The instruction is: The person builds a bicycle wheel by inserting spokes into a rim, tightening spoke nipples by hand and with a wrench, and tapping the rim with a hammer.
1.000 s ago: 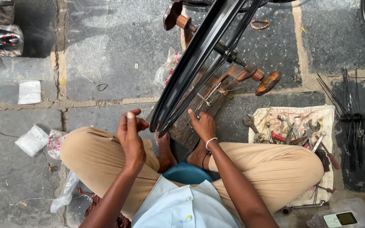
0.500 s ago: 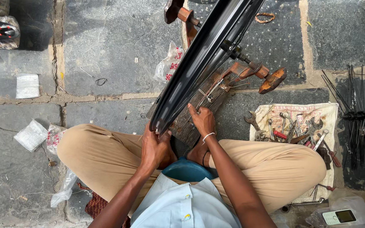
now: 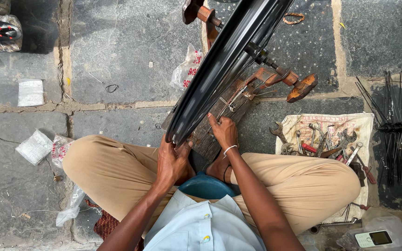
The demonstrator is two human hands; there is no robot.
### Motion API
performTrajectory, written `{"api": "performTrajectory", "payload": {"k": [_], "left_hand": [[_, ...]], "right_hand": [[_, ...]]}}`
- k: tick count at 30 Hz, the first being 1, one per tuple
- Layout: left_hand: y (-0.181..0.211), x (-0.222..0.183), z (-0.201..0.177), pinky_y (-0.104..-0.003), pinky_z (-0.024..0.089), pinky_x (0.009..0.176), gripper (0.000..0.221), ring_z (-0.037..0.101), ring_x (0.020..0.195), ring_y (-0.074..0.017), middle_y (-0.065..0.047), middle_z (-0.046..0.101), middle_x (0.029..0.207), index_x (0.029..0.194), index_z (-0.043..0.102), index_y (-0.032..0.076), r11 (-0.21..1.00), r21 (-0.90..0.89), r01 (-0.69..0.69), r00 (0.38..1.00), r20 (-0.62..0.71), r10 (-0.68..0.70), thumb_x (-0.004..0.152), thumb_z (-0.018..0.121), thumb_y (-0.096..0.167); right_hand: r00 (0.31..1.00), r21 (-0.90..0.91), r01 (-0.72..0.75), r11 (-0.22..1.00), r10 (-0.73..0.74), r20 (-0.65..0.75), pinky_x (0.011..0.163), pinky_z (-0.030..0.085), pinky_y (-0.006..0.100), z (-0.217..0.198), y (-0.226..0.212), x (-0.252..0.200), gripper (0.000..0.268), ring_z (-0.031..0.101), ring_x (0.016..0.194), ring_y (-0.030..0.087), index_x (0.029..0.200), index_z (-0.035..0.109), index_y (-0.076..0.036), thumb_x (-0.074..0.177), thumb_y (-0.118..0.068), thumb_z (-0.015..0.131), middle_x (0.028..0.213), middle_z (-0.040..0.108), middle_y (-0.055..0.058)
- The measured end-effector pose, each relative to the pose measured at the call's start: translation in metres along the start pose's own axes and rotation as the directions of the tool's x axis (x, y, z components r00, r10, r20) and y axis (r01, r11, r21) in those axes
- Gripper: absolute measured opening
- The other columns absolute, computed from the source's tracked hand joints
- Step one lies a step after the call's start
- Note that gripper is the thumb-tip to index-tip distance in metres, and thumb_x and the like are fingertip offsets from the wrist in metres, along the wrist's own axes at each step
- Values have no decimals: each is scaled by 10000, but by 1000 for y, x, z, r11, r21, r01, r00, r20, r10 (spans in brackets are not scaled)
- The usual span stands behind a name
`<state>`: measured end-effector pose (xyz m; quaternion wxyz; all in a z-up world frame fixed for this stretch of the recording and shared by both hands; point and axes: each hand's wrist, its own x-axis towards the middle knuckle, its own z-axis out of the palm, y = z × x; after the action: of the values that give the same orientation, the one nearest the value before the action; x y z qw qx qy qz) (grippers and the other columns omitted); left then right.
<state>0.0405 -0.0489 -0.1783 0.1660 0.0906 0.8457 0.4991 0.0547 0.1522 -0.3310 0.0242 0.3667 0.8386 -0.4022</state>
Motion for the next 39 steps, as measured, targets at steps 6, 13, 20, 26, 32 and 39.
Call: {"api": "performTrajectory", "payload": {"k": [6, 13, 20, 26, 32, 39], "left_hand": [[2, -2, -1, -415, 587, 805, 387, 707, 1009, -283, -169, 685, 1111, 1247, 620, 21, 997, 6, -74, 997, -17, 74, 928, 720, 217], [11, -2, -4, -384, 605, 705, 319, 759, 910, -240, -143, 769, 996, 1164, 713, 44, 999, 2, -43, 998, -53, 43, 937, 738, 268], [21, -8, -10, -369, 532, 624, 256, 635, 751, -185, -105, 710, 866, 1136, 735, 43, 989, -38, -144, 986, -92, 140, 955, 728, 224], [80, -5, -49, -330, 445, 645, 347, 535, 804, -160, -46, 632, 845, 1089, 693, 11, 757, 224, -614, 691, -309, 653, 880, 825, 254], [182, 5, -86, -296, 567, 868, 495, 629, 1067, -216, -139, 684, 1223, 1365, 583, 4, 651, 112, -751, 591, -327, 737, 992, 805, 242], [214, 26, -79, -427, 511, 942, 668, 625, 1095, -317, -200, 661, 1197, 1347, 521, -69, 509, 308, -803, 496, -128, 859, 859, 899, 186]], "right_hand": [[1000, -4, -3, 1000, 3, -3, 515, 421, 500, -1, -1, -2, 763, 465, 479, 277, 521, 417, -45, 895, -676, 624, 518, 418, 142], [999, -17, -36, 999, 37, 30, 470, 403, 472, -1, -1, -1, 736, 466, 486, 233, 527, 420, -83, 904, -688, 606, 528, 409, 80], [999, -8, -23, 1000, 23, 29, 458, 405, 454, -1, -1, -1, 729, 472, 462, 222, 523, 434, -84, 900, -683, 611, 499, 417, 76], [996, 6, -72, 997, 72, 58, 465, 405, 448, -2, -1, -3, 725, 458, 453, 234, 519, 431, -72, 888, -662, 633, 493, 406, 96], [1000, 11, -25, 1000, 25, -7, 482, 403, 494, 5, 7, 1, 762, 446, 460, 268, 521, 403, -38, 893, -654, 653, 504, 412, 155], [996, -7, 81, 997, -82, -25, 520, 437, 513, 13, 19, 7, 668, 502, 499, 304, 576, 456, -40, 882, -600, 653, 560, 464, 158]]}}
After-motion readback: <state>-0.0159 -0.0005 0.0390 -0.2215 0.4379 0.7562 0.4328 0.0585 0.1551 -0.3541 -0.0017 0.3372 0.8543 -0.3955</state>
